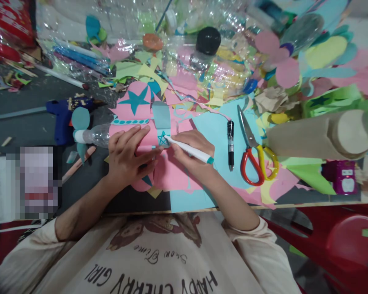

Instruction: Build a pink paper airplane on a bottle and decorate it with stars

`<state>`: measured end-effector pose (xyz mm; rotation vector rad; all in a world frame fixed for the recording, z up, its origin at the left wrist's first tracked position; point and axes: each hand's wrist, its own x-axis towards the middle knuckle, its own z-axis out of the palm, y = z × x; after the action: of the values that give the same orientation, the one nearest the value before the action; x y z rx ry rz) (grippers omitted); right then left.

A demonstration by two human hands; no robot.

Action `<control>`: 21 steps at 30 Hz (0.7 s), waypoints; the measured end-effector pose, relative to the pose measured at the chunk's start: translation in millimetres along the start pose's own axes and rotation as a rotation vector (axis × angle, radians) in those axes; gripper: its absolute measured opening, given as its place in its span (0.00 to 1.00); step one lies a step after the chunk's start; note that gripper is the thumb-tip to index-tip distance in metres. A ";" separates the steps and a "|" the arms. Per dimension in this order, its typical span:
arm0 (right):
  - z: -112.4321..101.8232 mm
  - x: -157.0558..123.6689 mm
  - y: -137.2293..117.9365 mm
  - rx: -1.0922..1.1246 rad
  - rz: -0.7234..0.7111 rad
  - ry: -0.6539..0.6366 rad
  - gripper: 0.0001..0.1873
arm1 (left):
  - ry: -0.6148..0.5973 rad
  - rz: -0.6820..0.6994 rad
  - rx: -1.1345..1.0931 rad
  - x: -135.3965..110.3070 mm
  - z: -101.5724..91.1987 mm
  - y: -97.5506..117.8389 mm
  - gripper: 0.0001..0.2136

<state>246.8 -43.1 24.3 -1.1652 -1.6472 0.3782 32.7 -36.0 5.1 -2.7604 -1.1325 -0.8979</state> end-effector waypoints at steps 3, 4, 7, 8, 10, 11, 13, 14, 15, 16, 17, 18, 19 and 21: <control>0.2 0.2 -0.1 -0.040 -0.002 -0.002 0.07 | -0.050 -0.035 -0.025 -1.5 0.1 -0.5 0.21; 0.3 0.2 -0.2 -0.045 -0.001 0.006 0.07 | -0.062 -0.044 -0.031 -2.0 0.1 -0.7 0.21; 0.5 0.5 -0.8 -0.047 0.004 0.013 0.07 | -0.075 -0.052 -0.043 -2.4 -0.1 -1.0 0.22; 0.5 0.5 -0.9 -0.047 0.005 0.011 0.07 | -0.076 -0.051 -0.040 -2.2 -0.3 -1.0 0.22; 0.6 0.6 -0.7 -0.040 0.002 0.014 0.07 | -0.085 -0.049 -0.020 -1.5 -0.6 -0.8 0.21; 0.7 0.5 -0.5 -0.030 -0.005 0.019 0.06 | -0.092 -0.049 -0.007 -1.1 -0.7 -0.7 0.21; 1.1 0.3 0.1 0.003 -0.018 0.029 0.06 | -0.099 -0.048 0.004 -0.4 -0.6 -0.6 0.21; 1.4 0.2 0.3 0.021 -0.022 0.034 0.05 | -0.089 -0.044 -0.004 -0.2 -0.5 -0.6 0.20; 1.6 0.0 0.5 0.037 -0.023 0.037 0.05 | -0.071 -0.035 -0.016 -0.1 -0.2 -0.7 0.20; 1.7 -0.2 0.6 0.049 -0.021 0.040 0.06 | -0.049 -0.025 -0.029 -0.1 0.0 -0.9 0.20; 1.7 -0.4 0.5 0.058 -0.019 0.040 0.06 | -0.030 -0.018 -0.038 -0.2 0.3 -1.0 0.19; 1.6 -0.6 0.4 0.063 -0.015 0.040 0.06 | -0.022 -0.017 -0.044 -0.2 0.5 -1.1 0.18; 1.3 -0.8 0.1 0.067 -0.013 0.039 0.06 | -0.023 -0.022 -0.045 -0.3 0.5 -1.1 0.18; 0.4 -1.0 -0.8 0.075 -0.010 0.027 0.06 | -0.052 -0.039 -0.031 -0.3 0.4 -1.0 0.17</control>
<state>246.0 -44.2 24.2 -1.1017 -1.6011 0.4129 32.1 -35.4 4.4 -2.8114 -1.1942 -0.8595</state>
